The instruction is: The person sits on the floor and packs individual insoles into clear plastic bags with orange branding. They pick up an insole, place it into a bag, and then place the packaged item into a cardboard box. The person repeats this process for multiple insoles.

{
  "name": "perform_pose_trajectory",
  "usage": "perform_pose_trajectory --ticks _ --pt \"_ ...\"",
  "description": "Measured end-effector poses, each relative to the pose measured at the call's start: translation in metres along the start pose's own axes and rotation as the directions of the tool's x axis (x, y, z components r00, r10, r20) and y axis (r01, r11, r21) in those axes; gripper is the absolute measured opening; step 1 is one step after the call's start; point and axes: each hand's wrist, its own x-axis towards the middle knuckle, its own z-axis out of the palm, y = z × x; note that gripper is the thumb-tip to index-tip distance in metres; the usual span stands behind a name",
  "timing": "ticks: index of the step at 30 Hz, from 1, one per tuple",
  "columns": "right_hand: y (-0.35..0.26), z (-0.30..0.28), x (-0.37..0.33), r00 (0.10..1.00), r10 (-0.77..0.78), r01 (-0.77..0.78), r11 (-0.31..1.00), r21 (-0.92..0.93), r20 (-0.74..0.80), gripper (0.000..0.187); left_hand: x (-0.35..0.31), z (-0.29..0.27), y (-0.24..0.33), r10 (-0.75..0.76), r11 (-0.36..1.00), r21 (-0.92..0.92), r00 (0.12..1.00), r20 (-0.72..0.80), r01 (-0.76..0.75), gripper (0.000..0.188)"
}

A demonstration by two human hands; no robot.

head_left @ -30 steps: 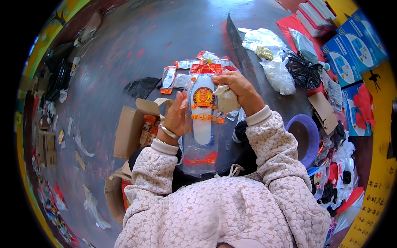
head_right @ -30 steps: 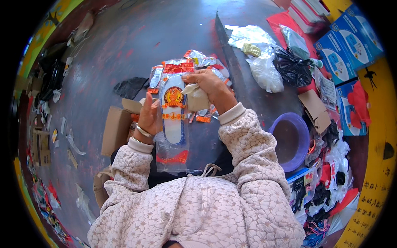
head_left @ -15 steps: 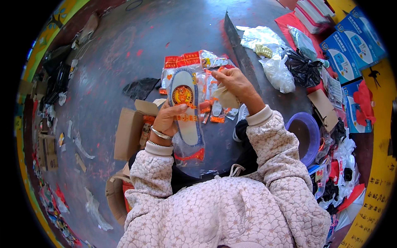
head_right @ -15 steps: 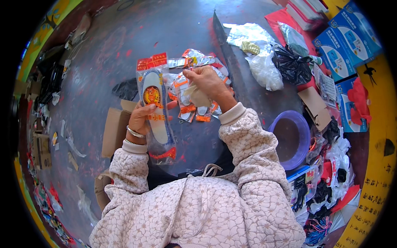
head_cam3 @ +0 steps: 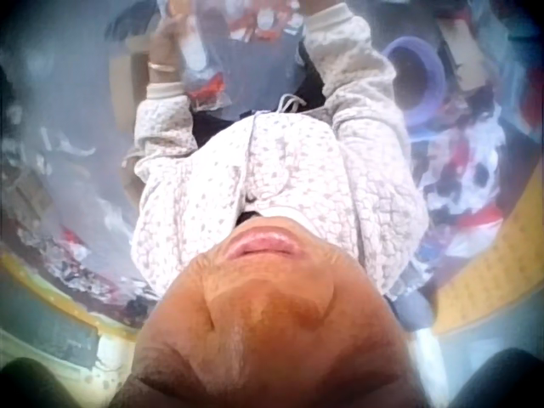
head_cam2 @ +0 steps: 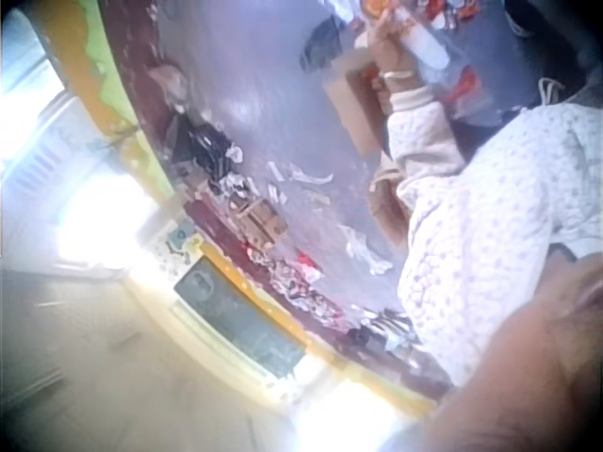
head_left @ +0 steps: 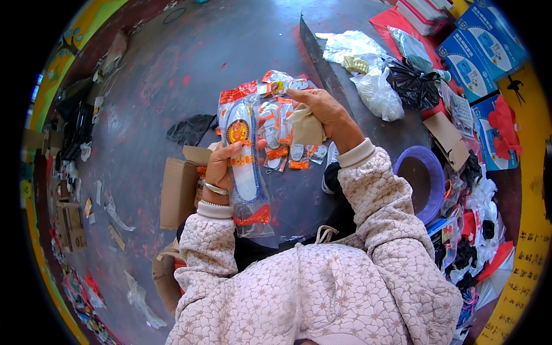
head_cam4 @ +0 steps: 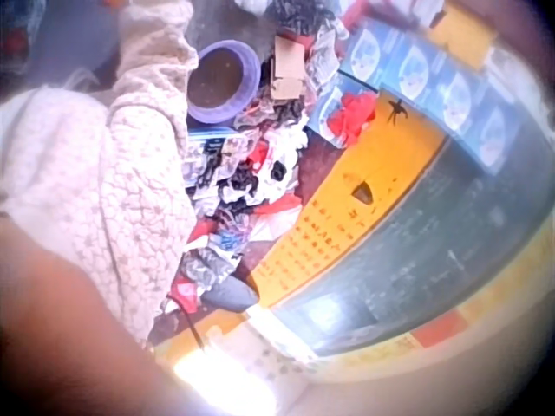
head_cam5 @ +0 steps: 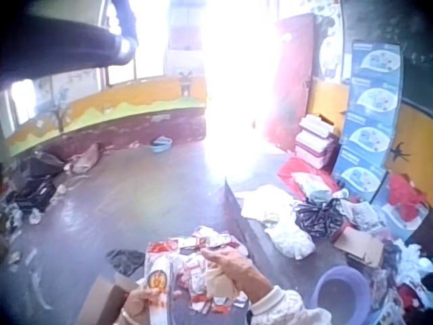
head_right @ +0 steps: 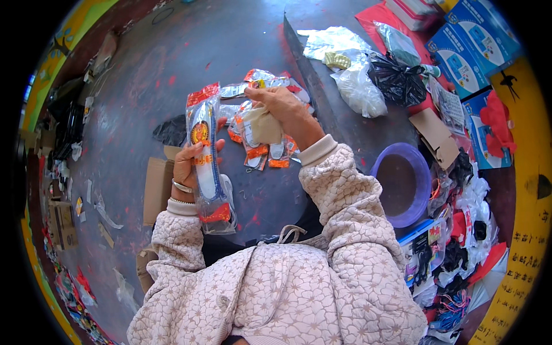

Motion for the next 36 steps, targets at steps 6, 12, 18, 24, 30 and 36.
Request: perform_pose_trajectory --ticks 6,12,18,24,30,36 --pt "-0.002 -0.001 0.004 0.994 -0.103 0.1 0.993 0.06 0.046 0.028 -0.001 0.002 -0.003 0.002 0.968 0.251 0.997 -0.082 0.019 0.07" --pt "-0.003 0.056 -0.024 0.547 -0.808 0.807 0.439 -0.395 0.219 0.013 0.006 0.007 -0.028 -0.184 0.781 0.603 0.983 -0.027 0.163 0.087" --pt "0.01 -0.009 0.033 0.726 -0.686 0.352 0.31 -0.883 0.049 0.01 -0.007 0.011 -0.033 -0.128 0.876 0.479 0.985 0.118 0.057 0.09" --pt "-0.021 -0.014 0.002 0.733 -0.519 0.502 0.849 -0.166 -0.439 0.014 -0.01 0.018 -0.018 -0.032 0.905 0.421 0.997 -0.076 0.061 0.08" --pt "0.024 0.012 0.01 0.612 -0.781 0.552 0.307 -0.775 0.127 0.015 -0.008 0.011 -0.024 -0.088 0.921 0.379 0.996 -0.009 0.085 0.073" --pt "0.007 -0.003 0.015 0.727 -0.628 0.356 0.691 -0.629 -0.278 0.015 -0.007 0.02 -0.017 0.008 0.947 0.32 0.999 -0.036 0.004 0.071"
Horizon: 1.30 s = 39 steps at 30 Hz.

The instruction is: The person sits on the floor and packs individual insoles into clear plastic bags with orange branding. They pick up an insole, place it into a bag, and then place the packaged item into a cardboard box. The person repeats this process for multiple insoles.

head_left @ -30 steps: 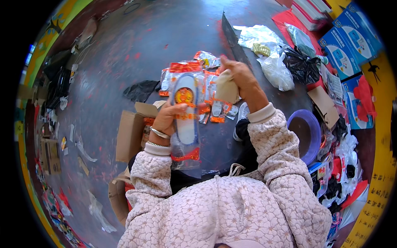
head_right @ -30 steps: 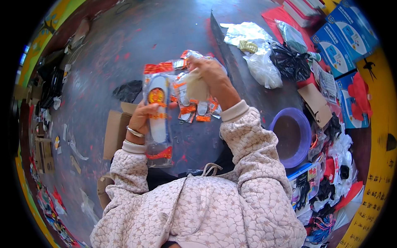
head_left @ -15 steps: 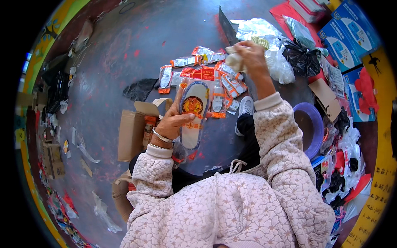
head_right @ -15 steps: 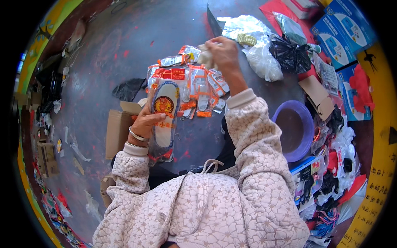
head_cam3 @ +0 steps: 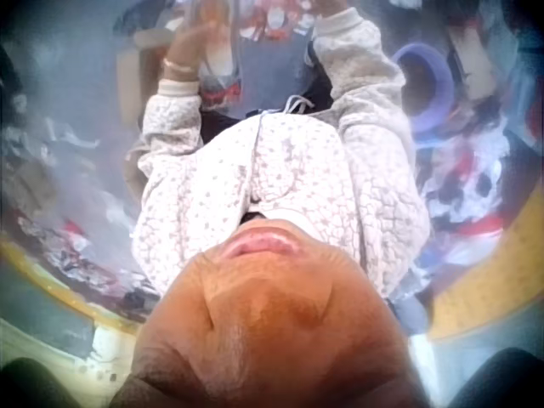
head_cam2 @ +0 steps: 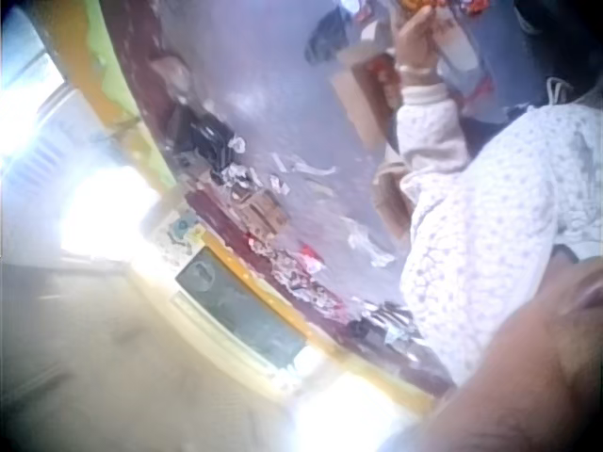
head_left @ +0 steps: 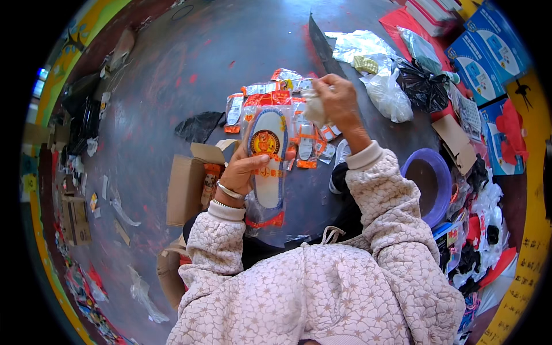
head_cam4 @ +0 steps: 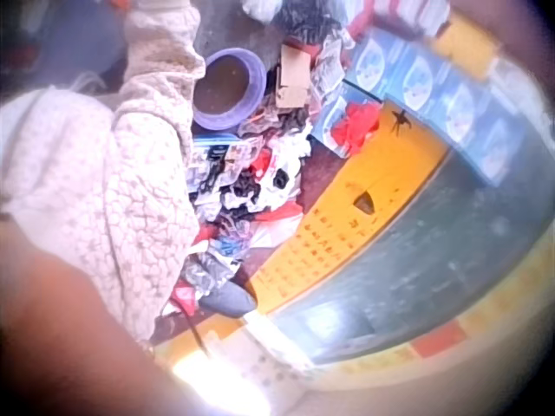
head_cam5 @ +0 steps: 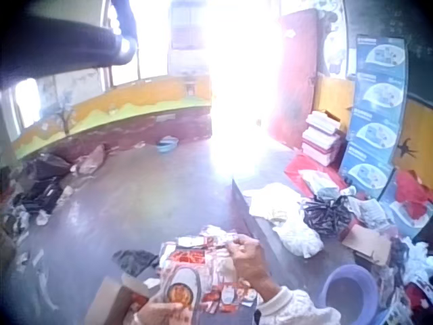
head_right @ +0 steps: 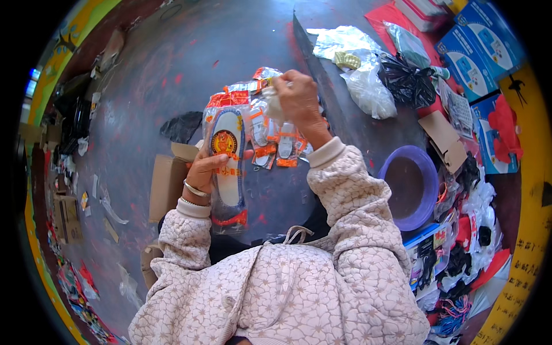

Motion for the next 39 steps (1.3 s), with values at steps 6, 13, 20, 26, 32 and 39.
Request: perform_pose_trajectory --ticks 6,13,20,26,32,39 --pt "-0.049 0.008 -0.034 0.877 -0.48 0.467 0.864 0.187 0.032 0.016 0.001 -0.008 -0.004 -0.088 0.996 0.033 0.996 -0.006 0.088 0.085" --pt "0.025 -0.007 0.025 0.987 0.075 -0.061 0.994 -0.095 0.142 0.027 0.0 -0.016 -0.003 -0.06 0.994 0.102 0.986 0.153 0.044 0.093" --pt "0.01 -0.047 0.018 0.695 0.183 -0.484 0.834 0.264 0.696 0.02 0.007 -0.023 -0.014 -0.11 0.976 0.193 0.993 0.052 0.098 0.1" --pt "0.003 -0.039 -0.007 0.654 0.259 -0.636 0.698 0.33 0.711 0.057 0.015 -0.025 -0.018 -0.067 0.991 0.119 0.998 0.02 0.064 0.103" --pt "0.016 0.006 -0.028 0.516 0.418 -0.809 0.526 0.264 0.747 0.036 0.023 -0.031 -0.026 -0.089 0.954 0.29 0.996 0.024 0.078 0.106" --pt "0.031 -0.003 -0.011 0.417 0.551 -0.903 0.156 0.401 0.723 0.013 0.018 -0.035 0.008 -0.007 0.811 0.577 0.987 -0.159 0.098 0.058"
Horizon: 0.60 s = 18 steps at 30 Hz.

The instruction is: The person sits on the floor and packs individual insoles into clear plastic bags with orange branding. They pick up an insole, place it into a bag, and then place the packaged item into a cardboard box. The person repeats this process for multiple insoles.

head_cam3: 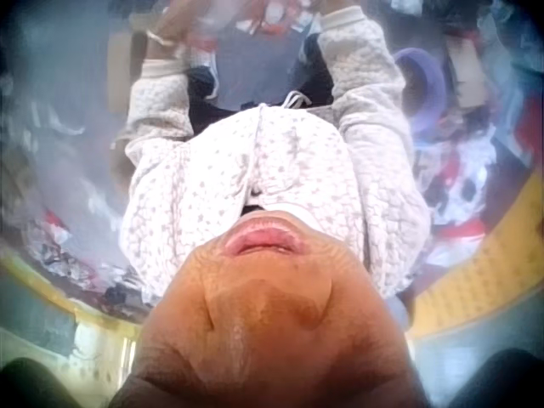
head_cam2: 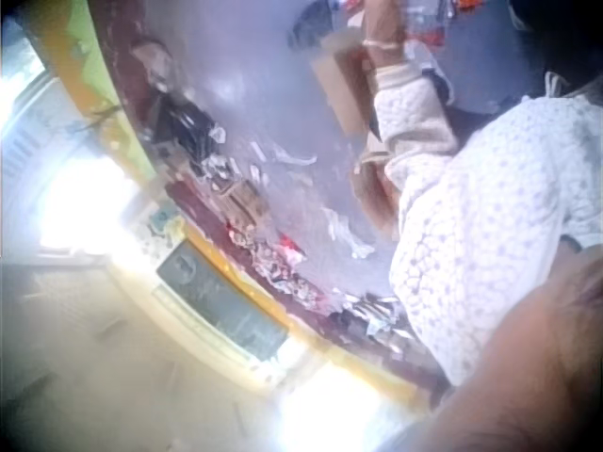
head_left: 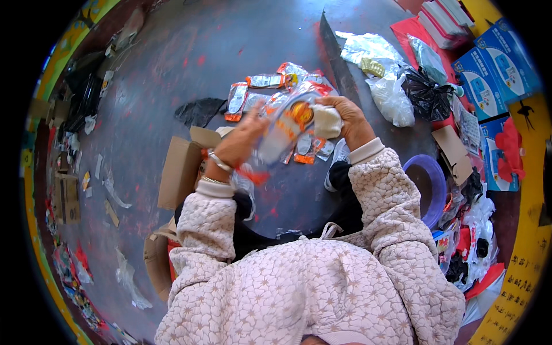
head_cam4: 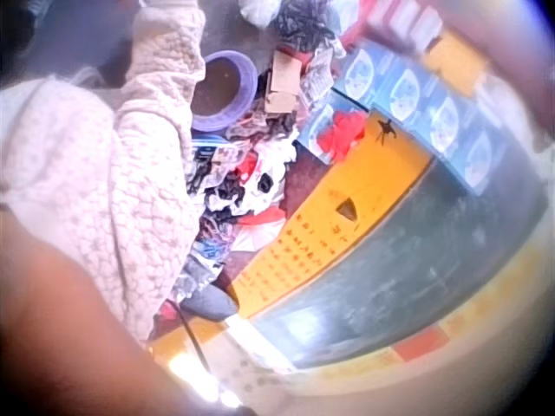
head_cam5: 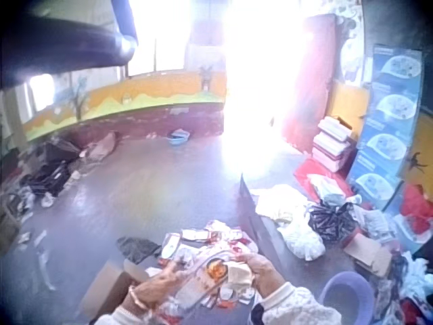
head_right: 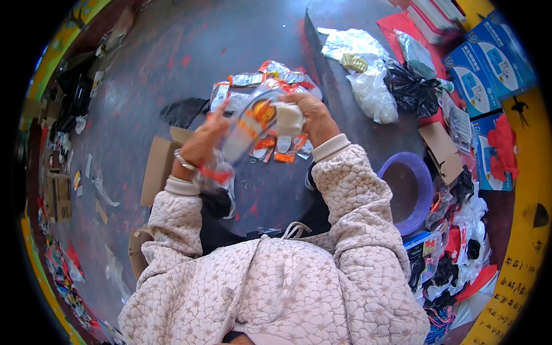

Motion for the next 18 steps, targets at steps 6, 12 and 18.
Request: perform_pose_trajectory --ticks 6,12,18 --pt "-0.025 -0.038 0.026 0.962 -0.274 0.243 0.85 0.467 -0.001 0.014 0.011 -0.057 -0.012 0.005 0.733 -0.526 0.776 -0.631 -0.433 0.032" --pt "0.024 0.035 0.005 0.981 -0.192 0.14 0.831 0.538 0.041 0.017 0.027 0.032 -0.027 0.061 0.67 -0.722 0.982 -0.181 -0.175 0.037" --pt "0.092 0.061 -0.005 0.987 0.01 -0.061 0.949 0.311 0.163 0.022 0.039 -0.007 -0.039 0.106 0.406 -0.832 0.923 -0.369 -0.379 0.031"
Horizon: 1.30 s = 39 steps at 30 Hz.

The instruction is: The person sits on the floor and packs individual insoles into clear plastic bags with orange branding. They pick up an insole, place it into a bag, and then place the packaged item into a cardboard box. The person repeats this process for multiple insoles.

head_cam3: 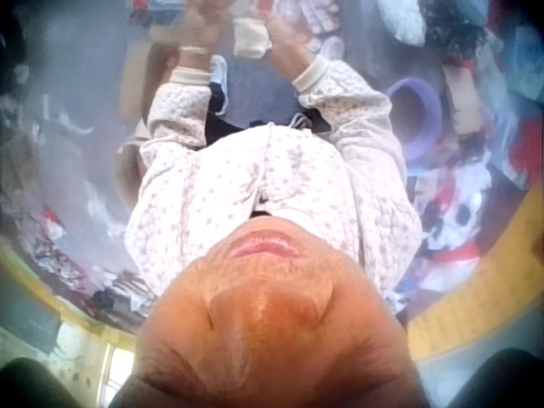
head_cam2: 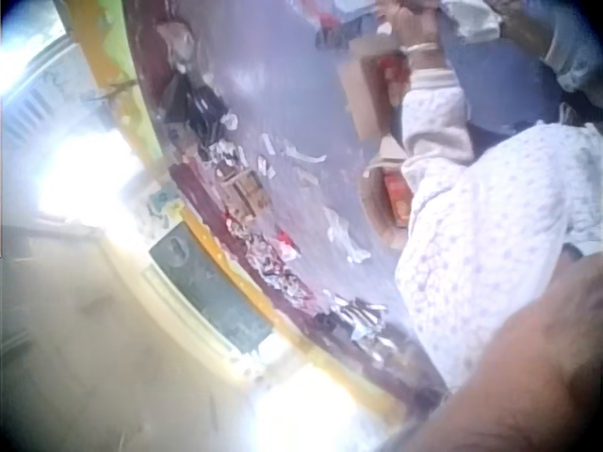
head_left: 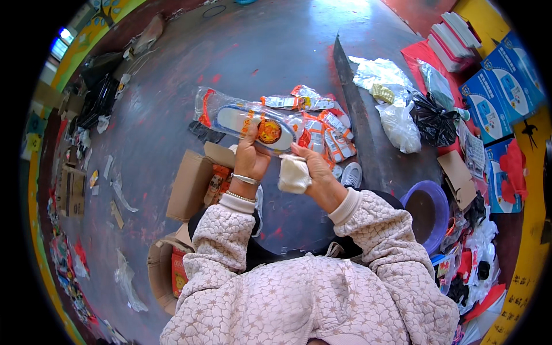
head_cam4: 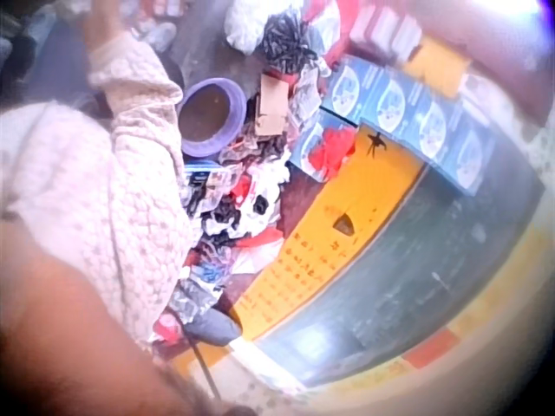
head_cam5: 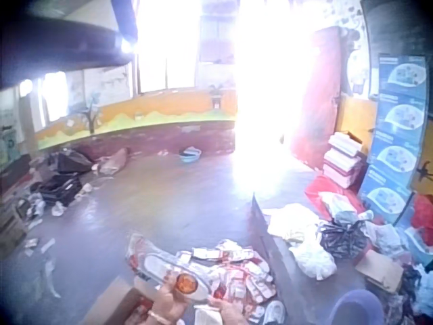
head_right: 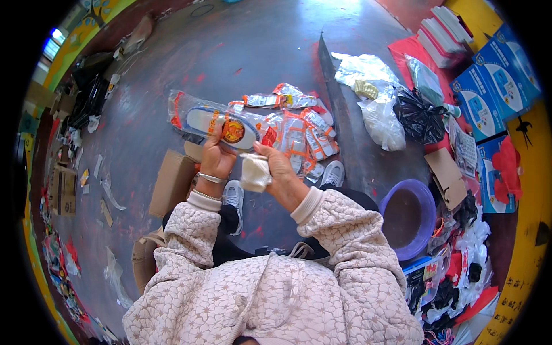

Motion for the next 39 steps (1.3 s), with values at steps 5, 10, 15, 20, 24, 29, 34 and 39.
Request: perform_pose_trajectory --ticks 5,10,15,20,24,29,34,39 --pt "-0.054 -0.02 -0.016 0.972 -0.159 0.123 0.972 -0.201 -0.174 0.012 -0.009 0.003 0.037 0.043 0.987 0.158 0.996 -0.084 -0.029 0.03" --pt "-0.052 0.02 -0.038 0.423 -0.824 0.821 0.172 -0.544 0.378 0.006 -0.019 0.012 0.005 -0.147 0.934 0.328 0.989 -0.001 0.139 0.025" --pt "-0.048 0.017 -0.017 0.218 -0.625 0.599 -0.52 -0.608 0.749 0.012 -0.04 0.026 0.007 -0.406 0.832 0.459 0.905 0.125 0.31 0.033" --pt "-0.104 -0.004 0.0 0.59 -0.795 0.593 0.305 -0.746 0.144 0.027 -0.052 0.034 0.009 -0.52 0.71 0.635 0.835 0.18 0.305 0.05" --pt "-0.097 -0.001 -0.013 0.905 -0.407 0.378 0.632 -0.677 0.126 0.04 -0.055 0.037 0.008 -0.583 0.647 0.686 0.796 0.164 0.332 0.048" --pt "-0.09 0.004 -0.018 0.921 -0.275 0.389 0.629 -0.673 0.276 0.024 -0.056 0.038 0.013 -0.646 0.612 0.716 0.735 0.207 0.336 0.047" --pt "-0.072 0.013 -0.02 0.954 -0.179 0.276 0.841 -0.466 0.241 0.015 -0.038 0.015 0.012 -0.548 0.58 0.799 0.802 0.238 0.16 0.048" --pt "-0.084 0.018 -0.032 0.904 -0.337 0.421 0.588 -0.691 0.264 0.014 -0.044 0.035 0.008 -0.614 0.617 0.669 0.785 0.081 0.414 0.044"
